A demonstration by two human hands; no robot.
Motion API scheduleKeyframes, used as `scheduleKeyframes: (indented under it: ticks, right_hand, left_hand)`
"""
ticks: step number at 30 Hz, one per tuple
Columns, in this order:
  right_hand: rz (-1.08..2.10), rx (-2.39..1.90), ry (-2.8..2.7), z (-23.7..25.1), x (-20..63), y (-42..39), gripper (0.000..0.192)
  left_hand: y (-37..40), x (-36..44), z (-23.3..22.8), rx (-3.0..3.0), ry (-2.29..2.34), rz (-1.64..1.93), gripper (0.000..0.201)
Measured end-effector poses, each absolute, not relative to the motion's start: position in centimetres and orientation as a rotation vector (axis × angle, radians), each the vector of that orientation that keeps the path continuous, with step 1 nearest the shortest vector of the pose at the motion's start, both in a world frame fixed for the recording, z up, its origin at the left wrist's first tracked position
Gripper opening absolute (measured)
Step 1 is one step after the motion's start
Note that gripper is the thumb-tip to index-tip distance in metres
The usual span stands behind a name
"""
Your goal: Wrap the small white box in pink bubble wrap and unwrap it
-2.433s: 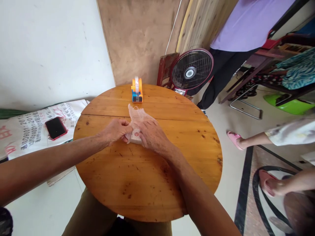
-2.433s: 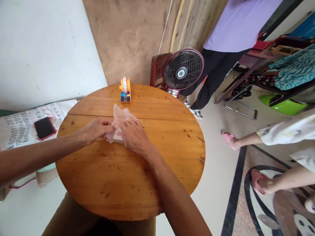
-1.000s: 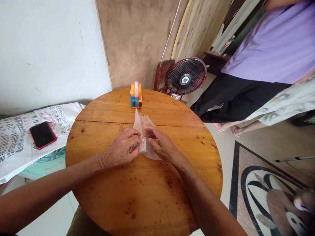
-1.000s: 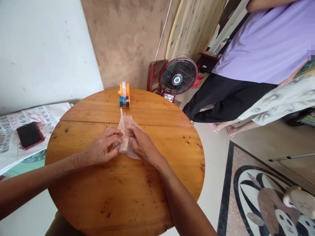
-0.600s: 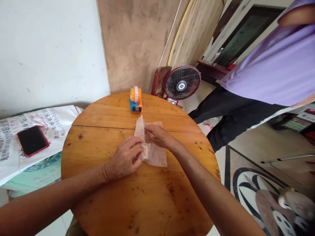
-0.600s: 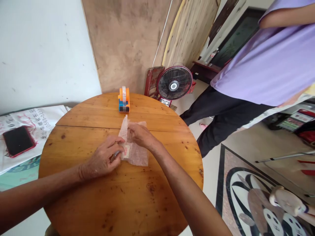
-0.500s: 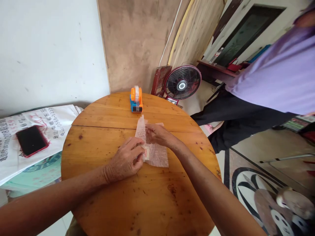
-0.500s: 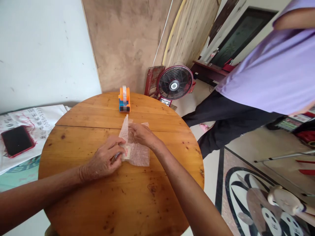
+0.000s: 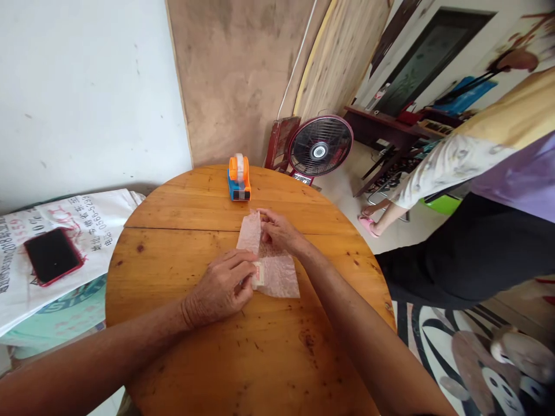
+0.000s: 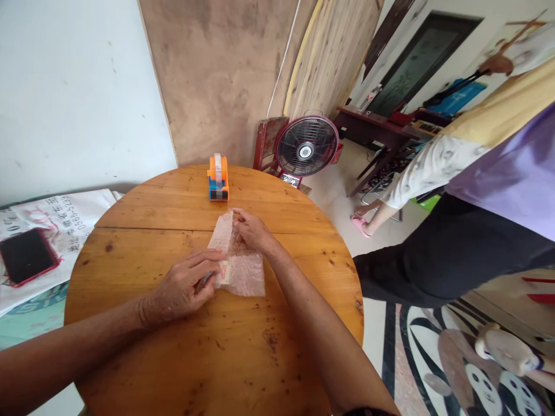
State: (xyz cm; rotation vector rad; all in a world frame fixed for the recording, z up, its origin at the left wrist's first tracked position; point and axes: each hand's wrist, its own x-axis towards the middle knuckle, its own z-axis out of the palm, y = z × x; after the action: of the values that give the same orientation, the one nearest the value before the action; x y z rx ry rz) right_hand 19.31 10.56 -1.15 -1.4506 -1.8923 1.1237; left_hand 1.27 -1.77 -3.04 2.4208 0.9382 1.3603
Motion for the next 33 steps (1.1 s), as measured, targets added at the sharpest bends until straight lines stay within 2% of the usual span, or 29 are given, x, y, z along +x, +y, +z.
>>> scheduleKeyframes:
  ticks: [8, 17, 24, 33]
  right_hand:
    - [1.089, -1.417, -1.836, -1.4, 19.2, 10.5, 0.052]
    - [0.935, -1.337, -1.882, -0.1, 20.3, 8.9, 0.036]
    - [0.915, -1.279, -1.965, 0.3, 21.1, 7.8, 0.031]
    - [0.794, -1.269, -1.931, 2.5, 23.0, 1.5, 0.03]
  left_hand:
    - [-1.9, 1.1, -2.8, 2.428, 0.968, 1.32, 0.016]
    - [-1.8, 1.0, -3.4, 2.428, 0.966, 1.326, 0.018]
    - [-1.7, 1.0, -3.1, 2.42, 0.97, 1.286, 0.017]
    - [-1.7, 0.9, -3.0, 2.429, 0.971, 1.27, 0.017]
